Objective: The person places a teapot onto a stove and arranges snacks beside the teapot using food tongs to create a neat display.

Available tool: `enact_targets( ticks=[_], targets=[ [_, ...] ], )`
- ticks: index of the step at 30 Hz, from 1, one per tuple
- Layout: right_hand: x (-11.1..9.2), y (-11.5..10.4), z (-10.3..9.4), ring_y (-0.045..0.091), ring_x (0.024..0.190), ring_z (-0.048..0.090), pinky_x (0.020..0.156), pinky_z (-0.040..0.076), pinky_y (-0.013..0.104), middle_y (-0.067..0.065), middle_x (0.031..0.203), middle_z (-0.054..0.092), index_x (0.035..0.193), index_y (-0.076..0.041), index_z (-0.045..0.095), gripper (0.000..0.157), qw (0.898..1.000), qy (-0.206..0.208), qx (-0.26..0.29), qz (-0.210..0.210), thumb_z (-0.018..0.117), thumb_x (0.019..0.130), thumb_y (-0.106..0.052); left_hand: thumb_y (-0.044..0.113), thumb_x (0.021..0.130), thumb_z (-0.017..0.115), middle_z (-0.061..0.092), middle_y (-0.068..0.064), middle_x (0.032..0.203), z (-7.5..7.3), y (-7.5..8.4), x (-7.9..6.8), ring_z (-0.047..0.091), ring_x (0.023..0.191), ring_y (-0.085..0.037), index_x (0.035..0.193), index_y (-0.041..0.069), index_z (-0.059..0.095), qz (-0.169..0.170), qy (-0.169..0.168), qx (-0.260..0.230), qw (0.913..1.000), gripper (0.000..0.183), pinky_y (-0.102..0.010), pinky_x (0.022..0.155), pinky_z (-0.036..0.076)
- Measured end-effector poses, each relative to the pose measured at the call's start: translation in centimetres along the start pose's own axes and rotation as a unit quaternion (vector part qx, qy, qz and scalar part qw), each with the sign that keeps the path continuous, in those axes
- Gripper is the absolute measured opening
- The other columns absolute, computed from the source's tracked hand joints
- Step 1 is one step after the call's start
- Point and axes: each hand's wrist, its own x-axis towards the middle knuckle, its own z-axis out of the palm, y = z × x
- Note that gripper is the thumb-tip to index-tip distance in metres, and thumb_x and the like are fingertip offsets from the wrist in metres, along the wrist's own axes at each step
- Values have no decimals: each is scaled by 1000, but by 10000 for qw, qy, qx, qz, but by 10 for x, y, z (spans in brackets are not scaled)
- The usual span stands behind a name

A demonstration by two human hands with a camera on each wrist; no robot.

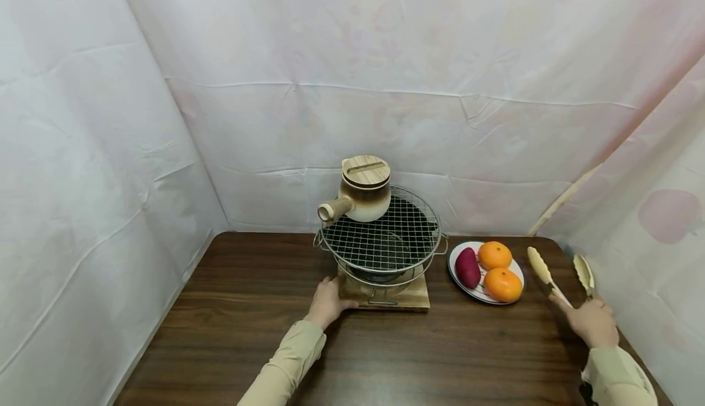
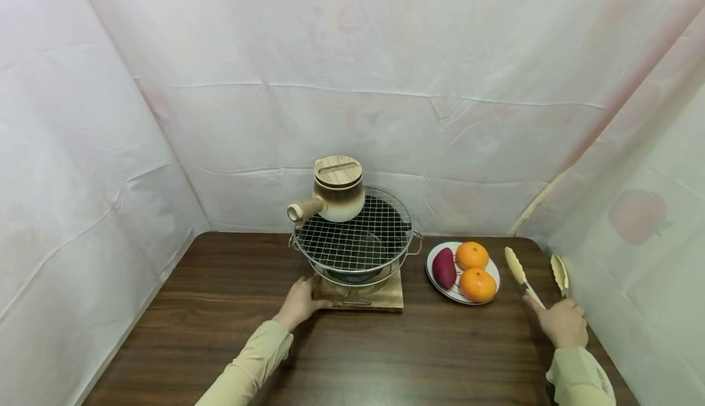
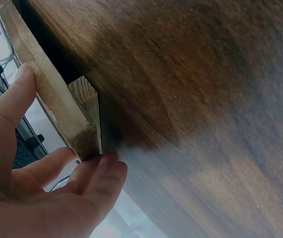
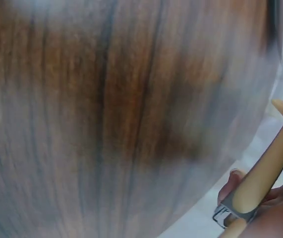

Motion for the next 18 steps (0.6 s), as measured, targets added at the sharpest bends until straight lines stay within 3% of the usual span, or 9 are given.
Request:
enact_targets(
  ticks=[7,14,18],
  targets=[
    [-8,-7,-10,64,106,36,81,40,68,52,120,28,125,28,28,105,9968,664,373,-235,44,89,-70,32,64,88,62,-27,115,1,-1,1,60,106,-45,130,-3,57,56,9,11,10000,81,-51,90,51],
    [-22,-19,-21,65,107,35,75,40,68,53,129,21,140,26,9,114,9955,718,202,-592,43,89,-70,32,66,87,61,-29,112,-1,0,-2,59,103,-47,129,-6,56,203,139,-27,9997,80,-52,88,51],
    [-34,-24,-23,66,106,37,72,41,68,52,132,21,144,22,7,112,9926,858,167,-846,47,89,-68,30,67,87,61,-29,113,-2,1,-3,59,104,-47,129,-6,56,160,103,-116,9998,79,-52,89,51]
  ],
)
